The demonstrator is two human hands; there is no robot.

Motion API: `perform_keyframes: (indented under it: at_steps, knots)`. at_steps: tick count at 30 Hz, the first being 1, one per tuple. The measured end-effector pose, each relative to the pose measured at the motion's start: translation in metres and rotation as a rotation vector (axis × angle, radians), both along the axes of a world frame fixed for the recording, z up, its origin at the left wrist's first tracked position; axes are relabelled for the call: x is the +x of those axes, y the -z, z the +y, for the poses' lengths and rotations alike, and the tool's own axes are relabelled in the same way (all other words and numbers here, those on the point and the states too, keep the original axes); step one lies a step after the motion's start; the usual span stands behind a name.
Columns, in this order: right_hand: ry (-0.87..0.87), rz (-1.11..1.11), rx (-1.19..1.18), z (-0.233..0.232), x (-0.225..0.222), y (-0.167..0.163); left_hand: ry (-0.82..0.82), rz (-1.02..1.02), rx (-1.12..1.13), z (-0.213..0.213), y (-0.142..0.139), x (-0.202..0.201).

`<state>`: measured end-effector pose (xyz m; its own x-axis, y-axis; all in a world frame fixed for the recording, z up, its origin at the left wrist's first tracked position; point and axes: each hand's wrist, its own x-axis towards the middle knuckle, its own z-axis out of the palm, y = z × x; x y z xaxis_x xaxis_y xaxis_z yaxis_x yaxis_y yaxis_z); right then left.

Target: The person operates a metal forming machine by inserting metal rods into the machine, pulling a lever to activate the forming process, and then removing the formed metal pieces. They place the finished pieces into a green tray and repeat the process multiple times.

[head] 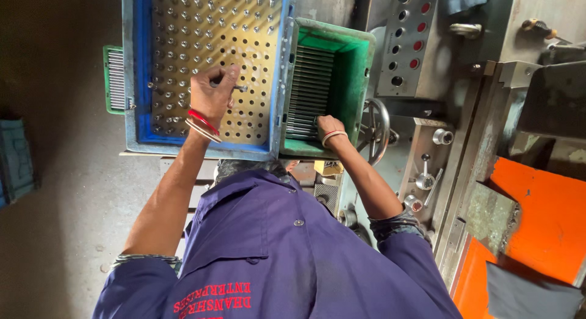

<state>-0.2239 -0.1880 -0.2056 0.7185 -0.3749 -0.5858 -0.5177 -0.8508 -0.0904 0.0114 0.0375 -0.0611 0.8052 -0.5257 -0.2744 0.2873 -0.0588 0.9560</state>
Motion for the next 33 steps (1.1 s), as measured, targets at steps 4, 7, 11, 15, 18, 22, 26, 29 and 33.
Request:
perform_keyframes:
  at_steps: [4,7,11,15,18,22,26,29,33]
  knots:
    - [0.041,0.003,0.029,0.001,0.002,-0.007,-0.011,0.018,-0.02,0.008,-0.001,0.0]
    - [0.061,-0.024,0.023,0.003,0.002,-0.012,-0.019,0.006,-0.029,0.014,-0.001,-0.001]
    - [0.048,0.005,0.017,0.008,0.002,-0.015,-0.018,-0.036,-0.021,0.021,-0.001,-0.003]
    - [0.048,0.01,0.037,0.009,0.001,-0.012,-0.031,-0.062,0.055,0.028,-0.004,-0.006]
    - [0.038,0.049,0.051,0.009,0.002,-0.011,-0.032,-0.056,0.013,0.032,-0.005,-0.009]
    - [0.032,0.005,0.092,0.003,-0.001,-0.021,-0.044,-0.045,0.026,0.039,-0.004,-0.011]
    - [-0.007,-0.317,0.254,-0.006,-0.005,-0.056,-0.066,-0.031,0.057,0.043,-0.002,-0.01]
    - [-0.109,-0.515,0.257,-0.004,0.001,-0.078,-0.051,-0.057,0.074,0.044,0.0,-0.012]
    - [-0.314,-0.355,0.136,0.015,0.026,-0.072,-0.003,-0.108,0.109,0.044,0.002,-0.017]
